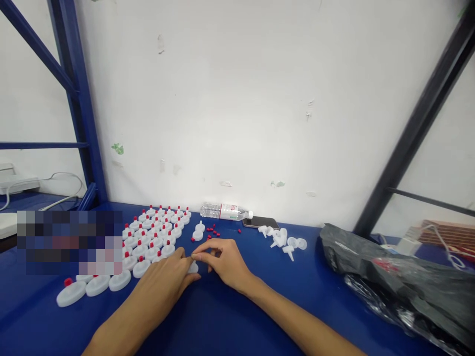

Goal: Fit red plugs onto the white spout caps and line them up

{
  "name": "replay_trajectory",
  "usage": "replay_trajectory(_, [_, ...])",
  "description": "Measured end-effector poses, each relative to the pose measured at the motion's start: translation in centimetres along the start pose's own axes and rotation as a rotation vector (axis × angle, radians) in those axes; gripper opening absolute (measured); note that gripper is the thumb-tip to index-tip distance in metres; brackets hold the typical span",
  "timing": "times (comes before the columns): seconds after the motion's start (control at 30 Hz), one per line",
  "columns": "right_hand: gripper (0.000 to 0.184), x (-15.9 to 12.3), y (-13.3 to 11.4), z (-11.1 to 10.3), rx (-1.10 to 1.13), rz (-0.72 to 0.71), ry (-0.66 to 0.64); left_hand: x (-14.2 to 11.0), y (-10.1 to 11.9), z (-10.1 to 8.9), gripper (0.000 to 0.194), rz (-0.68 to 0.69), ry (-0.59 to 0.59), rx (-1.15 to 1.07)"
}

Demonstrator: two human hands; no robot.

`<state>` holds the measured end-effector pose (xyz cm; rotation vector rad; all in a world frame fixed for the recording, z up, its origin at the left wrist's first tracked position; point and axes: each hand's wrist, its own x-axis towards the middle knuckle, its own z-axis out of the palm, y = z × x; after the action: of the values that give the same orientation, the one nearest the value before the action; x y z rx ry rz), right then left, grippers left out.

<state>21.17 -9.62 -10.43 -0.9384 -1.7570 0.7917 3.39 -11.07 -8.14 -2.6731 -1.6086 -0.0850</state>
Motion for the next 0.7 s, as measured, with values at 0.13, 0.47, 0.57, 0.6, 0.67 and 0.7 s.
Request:
replay_trajectory(0.13, [0.016,-0.06,-0.09,-0.08,-0.064,-0.030,-0.033,-0.26,0.05,-0.06,0.041,-0.015,0.002,-0.032])
replay_trajectory(0.47, [0.013,-0.48,-0.17,0.01,-0.274,-0.226,-0.046,-0.98,-0.51,-0.56,0.036,-0.022,-0.032,-0.158])
replay_trajectory(0.57, [0.018,-0.63,-0.09,-0.07,-0.347,-0.326,-0.075,-0.98,-0.60,-0.34,0.034,-0.027,-0.027,-0.147])
replay_trajectory(0.6, [0.020,-0.67,-0.06,-0.10,-0.372,-0.350,-0.083,-0.97,-0.62,-0.24,0.034,-0.026,-0.024,-0.147])
replay_trajectory(0.67, [0.022,-0.77,0.01,-0.13,-0.409,-0.362,-0.093,-0.96,-0.69,-0.05,0.033,-0.027,-0.020,-0.149])
replay_trajectory(0.7, [0.023,-0.83,0.04,-0.12,-0.421,-0.356,-0.098,-0.95,-0.73,0.02,0.034,-0.025,-0.015,-0.150])
